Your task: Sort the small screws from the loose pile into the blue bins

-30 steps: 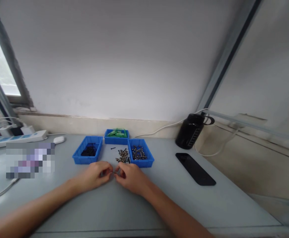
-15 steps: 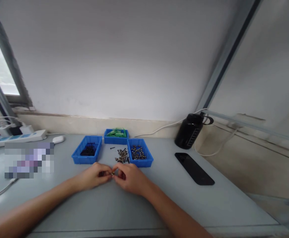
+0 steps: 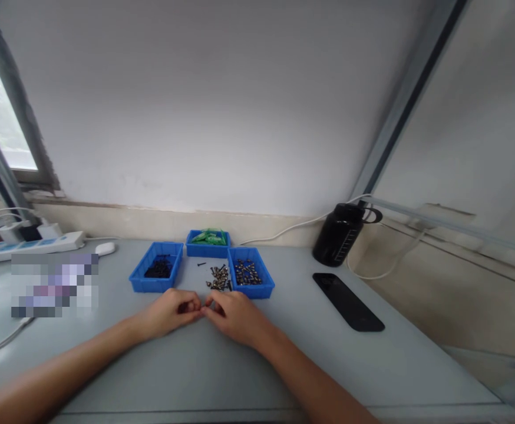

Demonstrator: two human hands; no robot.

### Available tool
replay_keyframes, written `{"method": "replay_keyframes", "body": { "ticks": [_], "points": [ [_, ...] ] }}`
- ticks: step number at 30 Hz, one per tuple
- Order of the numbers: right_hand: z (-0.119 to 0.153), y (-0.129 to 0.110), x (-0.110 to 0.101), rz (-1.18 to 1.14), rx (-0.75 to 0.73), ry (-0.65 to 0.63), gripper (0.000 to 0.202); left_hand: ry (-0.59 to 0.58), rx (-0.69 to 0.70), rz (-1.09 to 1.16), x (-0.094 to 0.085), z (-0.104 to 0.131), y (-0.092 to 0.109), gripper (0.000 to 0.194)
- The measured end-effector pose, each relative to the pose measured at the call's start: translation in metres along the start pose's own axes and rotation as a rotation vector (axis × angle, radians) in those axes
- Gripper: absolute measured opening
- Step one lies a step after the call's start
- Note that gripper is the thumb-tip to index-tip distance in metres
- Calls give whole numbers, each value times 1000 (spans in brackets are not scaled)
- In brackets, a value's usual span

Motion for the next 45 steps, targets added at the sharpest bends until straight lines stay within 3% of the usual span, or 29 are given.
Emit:
{"method": "replay_keyframes", "body": {
  "ticks": [21, 31, 45],
  "points": [
    [-1, 0, 6, -100, 21, -24, 14, 18, 25, 111, -7, 0, 17, 11],
    [-3, 6, 2, -55, 46, 37, 11, 54, -36, 77, -9, -3, 3, 14],
    [0, -1, 1, -80, -1, 44, 12, 23, -8, 49, -2, 0, 4, 11]
  ]
}}
Point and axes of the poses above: each hand's wrist, its own z-axis away from the middle knuckle, its own x-axis out of the palm, y = z × x, the point moved 4 cm from there along -z, towards the middle knuckle, and after that the axes turned 12 degrees about y, right-handed, at the moved point
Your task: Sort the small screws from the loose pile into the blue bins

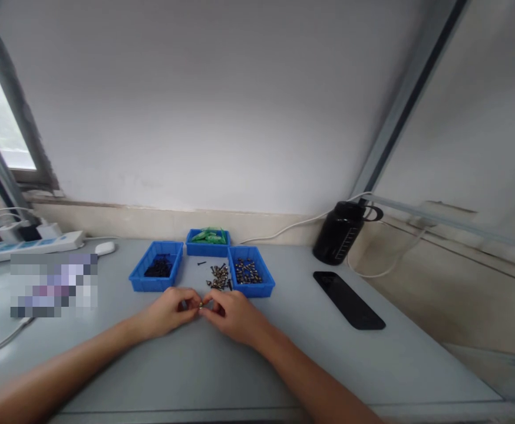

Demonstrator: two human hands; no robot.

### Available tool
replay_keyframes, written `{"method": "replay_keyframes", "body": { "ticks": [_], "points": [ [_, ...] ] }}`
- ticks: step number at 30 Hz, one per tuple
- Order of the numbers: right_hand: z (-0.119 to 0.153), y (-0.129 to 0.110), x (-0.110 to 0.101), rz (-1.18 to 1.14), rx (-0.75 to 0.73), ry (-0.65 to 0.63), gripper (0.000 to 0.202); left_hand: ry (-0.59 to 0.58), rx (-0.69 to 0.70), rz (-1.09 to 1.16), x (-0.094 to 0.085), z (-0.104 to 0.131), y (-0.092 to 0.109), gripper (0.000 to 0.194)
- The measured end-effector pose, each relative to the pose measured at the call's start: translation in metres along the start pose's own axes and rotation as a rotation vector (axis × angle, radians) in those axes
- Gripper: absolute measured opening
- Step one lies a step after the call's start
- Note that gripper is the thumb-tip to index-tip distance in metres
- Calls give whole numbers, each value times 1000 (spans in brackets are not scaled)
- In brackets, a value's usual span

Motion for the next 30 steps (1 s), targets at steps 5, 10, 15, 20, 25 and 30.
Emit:
{"method": "replay_keyframes", "body": {
  "ticks": [5, 10, 15, 20, 25, 30],
  "points": [
    [0, -1, 0, -7, -15, -5, 11, 25, 56, -51, -1, 2, 3, 10],
    [-1, 1, 0, 10, -14, 26, 11, 9, 108, -73, -2, 2, 7, 13],
    [0, 2, -1, 34, -19, 36, 12, 18, 99, -94, -1, 1, 3, 15],
    [-1, 3, -1, 54, -22, 30, 15, 33, 90, -116, -1, 1, 0, 17],
    [-2, 5, 0, 69, -17, 19, 15, 43, 102, -139, -2, 0, -1, 18],
    [-2, 6, 1, 60, -7, 0, 12, 51, 116, -139, -4, 0, 1, 14]
  ]
}}
Point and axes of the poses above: each hand's wrist, its own z-axis away from the middle knuckle, its own x-axis out of the palm, y = z × x, the point moved 4 cm from there along -z, towards the middle knuckle, and after that the axes turned 12 degrees about y, right-handed, at the moved point
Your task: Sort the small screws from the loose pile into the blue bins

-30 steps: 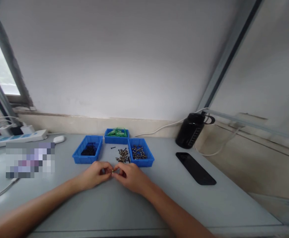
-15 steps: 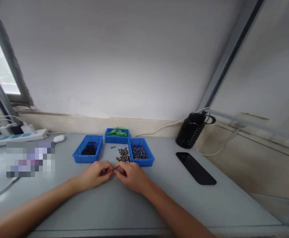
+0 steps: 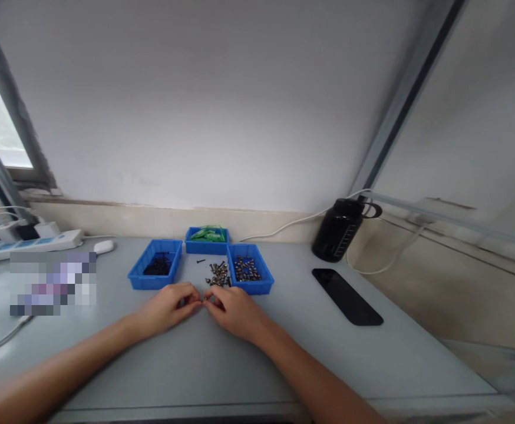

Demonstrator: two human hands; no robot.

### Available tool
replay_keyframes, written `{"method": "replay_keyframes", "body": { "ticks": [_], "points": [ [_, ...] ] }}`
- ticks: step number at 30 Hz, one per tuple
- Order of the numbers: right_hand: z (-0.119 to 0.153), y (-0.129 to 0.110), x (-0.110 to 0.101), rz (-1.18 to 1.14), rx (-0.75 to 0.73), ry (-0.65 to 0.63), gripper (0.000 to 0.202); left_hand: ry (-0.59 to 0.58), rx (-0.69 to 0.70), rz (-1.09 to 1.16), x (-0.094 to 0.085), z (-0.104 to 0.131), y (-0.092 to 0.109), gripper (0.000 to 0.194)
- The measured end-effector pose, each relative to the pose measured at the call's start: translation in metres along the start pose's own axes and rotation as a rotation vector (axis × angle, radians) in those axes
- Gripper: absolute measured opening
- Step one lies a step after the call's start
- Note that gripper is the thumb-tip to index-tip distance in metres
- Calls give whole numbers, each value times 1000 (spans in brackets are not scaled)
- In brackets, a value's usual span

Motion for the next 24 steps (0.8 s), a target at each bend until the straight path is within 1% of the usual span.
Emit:
{"method": "replay_keyframes", "body": {
  "ticks": [6, 13, 15, 20, 24],
  "points": [
    [1, 0, 3, -26, 19, -20, 6, 7, 22, 24, -1, 0, 3, 10],
    [2, -6, 2, -39, 9, -50, 1, -20, 55, 66, -1, 1, 8, 9],
    [1, -6, 2, -34, 10, -44, 1, -8, 38, 61, -1, 1, 7, 9],
    [0, -1, 1, -3, 28, 25, 4, 61, -56, 40, -1, -2, 0, 12],
    [1, -2, 0, -7, 10, 36, 5, 32, -95, 76, 0, -3, -1, 10]
  ]
}}
Point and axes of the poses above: each hand's wrist, its own z-axis away from the middle knuckle, its own x-axis out of the palm, y = z × x, the point moved 4 cm from there along -z, towards the middle knuckle, and after that the axes turned 12 degrees about y, right-handed, at the moved point
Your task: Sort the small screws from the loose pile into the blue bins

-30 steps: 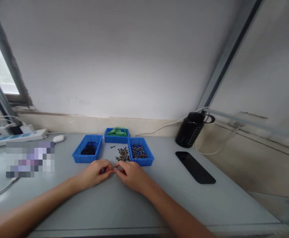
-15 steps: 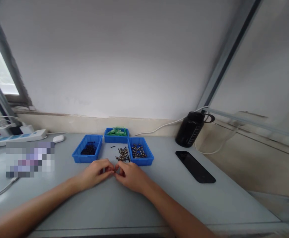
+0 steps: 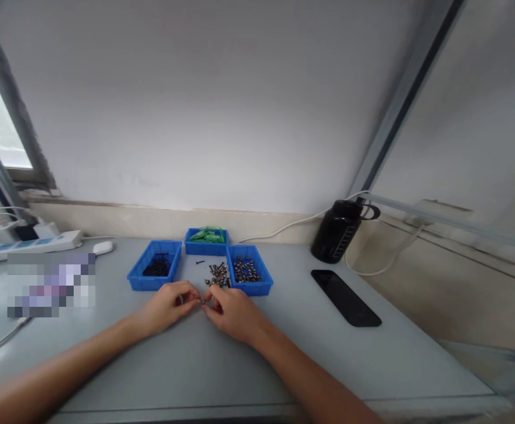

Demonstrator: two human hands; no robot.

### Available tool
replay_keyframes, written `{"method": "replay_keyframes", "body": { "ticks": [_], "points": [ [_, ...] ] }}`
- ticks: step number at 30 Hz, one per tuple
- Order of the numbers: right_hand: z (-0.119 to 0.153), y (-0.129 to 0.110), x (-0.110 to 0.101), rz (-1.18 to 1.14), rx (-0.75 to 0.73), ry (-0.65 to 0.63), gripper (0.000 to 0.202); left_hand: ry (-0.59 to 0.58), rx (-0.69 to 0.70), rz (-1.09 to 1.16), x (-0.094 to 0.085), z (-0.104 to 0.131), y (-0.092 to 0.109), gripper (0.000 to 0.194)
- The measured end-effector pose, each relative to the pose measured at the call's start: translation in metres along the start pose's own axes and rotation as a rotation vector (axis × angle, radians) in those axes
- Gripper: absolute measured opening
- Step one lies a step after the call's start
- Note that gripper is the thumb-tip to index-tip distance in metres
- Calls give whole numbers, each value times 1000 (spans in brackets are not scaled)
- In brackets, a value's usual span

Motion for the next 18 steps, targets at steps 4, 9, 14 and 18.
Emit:
{"method": "replay_keyframes", "body": {
  "ticks": [4, 9, 14, 18],
  "points": [
    [2, -4, -3, -24, -31, 3, 9, -61, -21, 44, 1, 2, 3, 13],
    [2, -9, -5, -63, -80, -7, 13, -95, -39, 86, 3, 3, 6, 17],
    [-1, -8, -8, -71, -55, 7, 13, -81, -48, 89, 3, 2, 3, 12],
    [-3, -5, -5, -71, -25, -10, 14, -62, -46, 58, 4, 2, -1, 12]
  ]
}}
Point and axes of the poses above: each hand's wrist, its own z-axis away from the middle knuckle, its own x-axis out of the palm, y = z × x, the point moved 4 cm from there along -z, towards the middle knuckle, and after that the axes turned 12 degrees about y, right-handed, at the moved point
